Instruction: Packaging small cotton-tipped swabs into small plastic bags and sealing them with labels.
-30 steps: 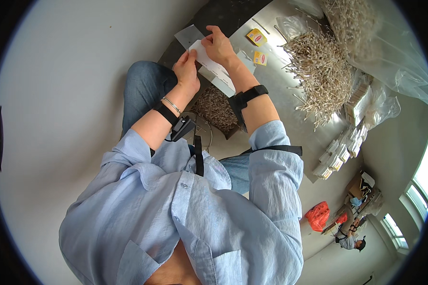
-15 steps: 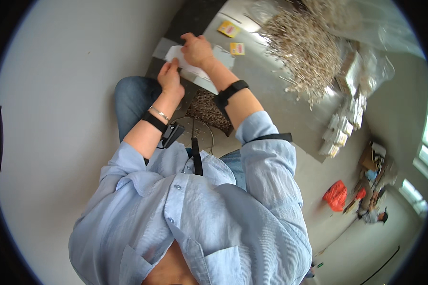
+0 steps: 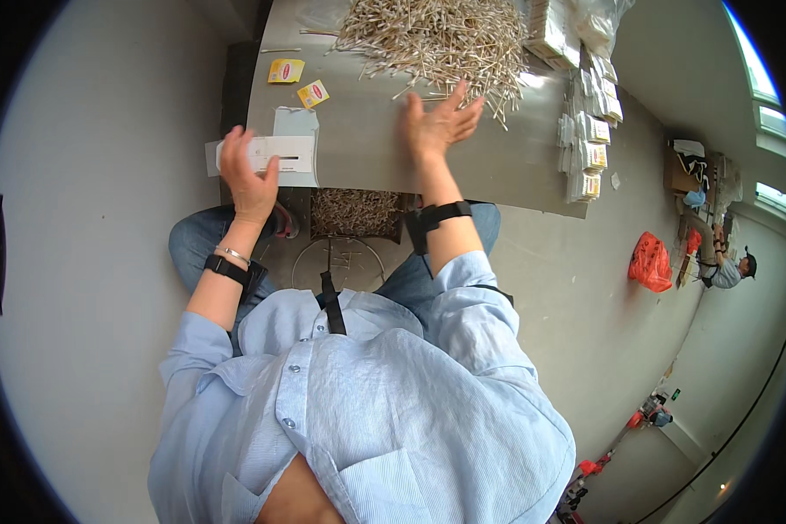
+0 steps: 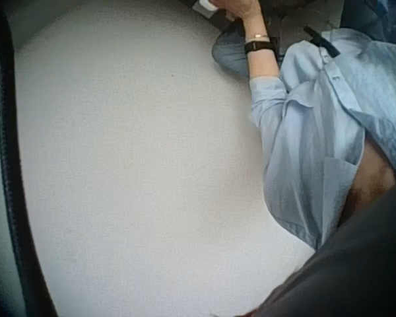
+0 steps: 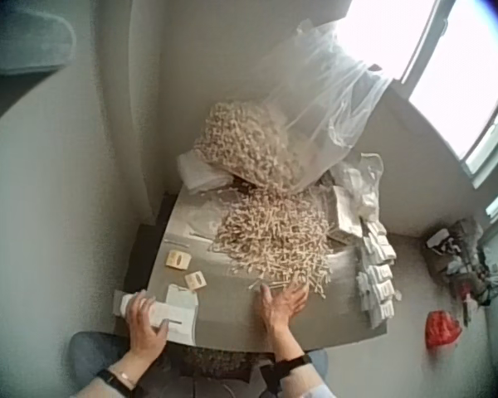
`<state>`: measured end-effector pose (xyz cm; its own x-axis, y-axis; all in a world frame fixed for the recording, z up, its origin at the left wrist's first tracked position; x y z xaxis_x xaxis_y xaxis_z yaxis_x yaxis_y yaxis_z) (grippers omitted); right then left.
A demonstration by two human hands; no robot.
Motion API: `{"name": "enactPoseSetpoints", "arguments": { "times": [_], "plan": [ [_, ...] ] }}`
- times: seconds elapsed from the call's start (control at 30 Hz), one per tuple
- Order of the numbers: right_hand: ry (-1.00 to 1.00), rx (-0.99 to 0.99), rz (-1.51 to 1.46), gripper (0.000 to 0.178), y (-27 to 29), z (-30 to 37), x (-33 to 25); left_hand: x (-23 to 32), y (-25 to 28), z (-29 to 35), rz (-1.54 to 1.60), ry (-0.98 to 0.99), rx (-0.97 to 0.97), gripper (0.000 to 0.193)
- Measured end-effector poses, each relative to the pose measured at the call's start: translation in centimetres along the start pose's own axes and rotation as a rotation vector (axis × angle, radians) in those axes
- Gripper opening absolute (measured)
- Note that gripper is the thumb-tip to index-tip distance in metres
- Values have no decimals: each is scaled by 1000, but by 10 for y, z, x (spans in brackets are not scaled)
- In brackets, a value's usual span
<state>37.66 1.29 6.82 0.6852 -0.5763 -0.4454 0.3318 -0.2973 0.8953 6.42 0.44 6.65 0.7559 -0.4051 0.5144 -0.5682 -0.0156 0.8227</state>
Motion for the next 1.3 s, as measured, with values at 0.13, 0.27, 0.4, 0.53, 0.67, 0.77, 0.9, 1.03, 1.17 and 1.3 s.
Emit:
{"name": "enactPoseSetpoints", "arguments": {
  "times": [0.13,0.27,0.4,0.53,0.67,0.77,0.9,1.03,1.17,1.3],
  "plan": [
    [-45,-51,-37,82,-5,-24,35,15,-23,-27,-20,-267,-215,65],
    [104,-9,28,66,-28,-7,16,15,-37,-32,-2,-288,-282,58],
    [251,-25,43,62,-36,25,-17,13,-37,-32,4,-266,-271,59],
    [365,-96,8,62,-43,55,-47,13,-37,-32,5,-251,-271,60],
    [512,-214,-69,59,-48,70,-62,13,-36,-32,21,-239,-252,61],
    [574,-223,-116,60,-33,56,-56,11,-38,-32,29,-224,-254,61],
    [540,-73,70,59,-22,17,-43,9,-40,-32,10,-211,-257,63],
    [639,-110,134,46,-35,10,-36,15,-41,-38,15,-183,-264,62],
    [549,-120,82,29,-38,28,-35,34,-47,-55,21,-116,-235,57],
    [575,-101,47,24,-33,54,-36,33,-63,-67,-29,-57,-243,41]
  ]
}}
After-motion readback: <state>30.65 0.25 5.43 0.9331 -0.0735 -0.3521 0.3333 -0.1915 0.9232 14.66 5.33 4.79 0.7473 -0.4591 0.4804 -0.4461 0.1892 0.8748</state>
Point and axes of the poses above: each hand's wrist, its own z-axis away from the middle knuckle, its own y-axis out of the back of the hand, x = y × z, the point moved 4 cm from there along -z, towards the middle knuckle, and after that the axes turned 15 degrees about -x, right-handed, at the moved point
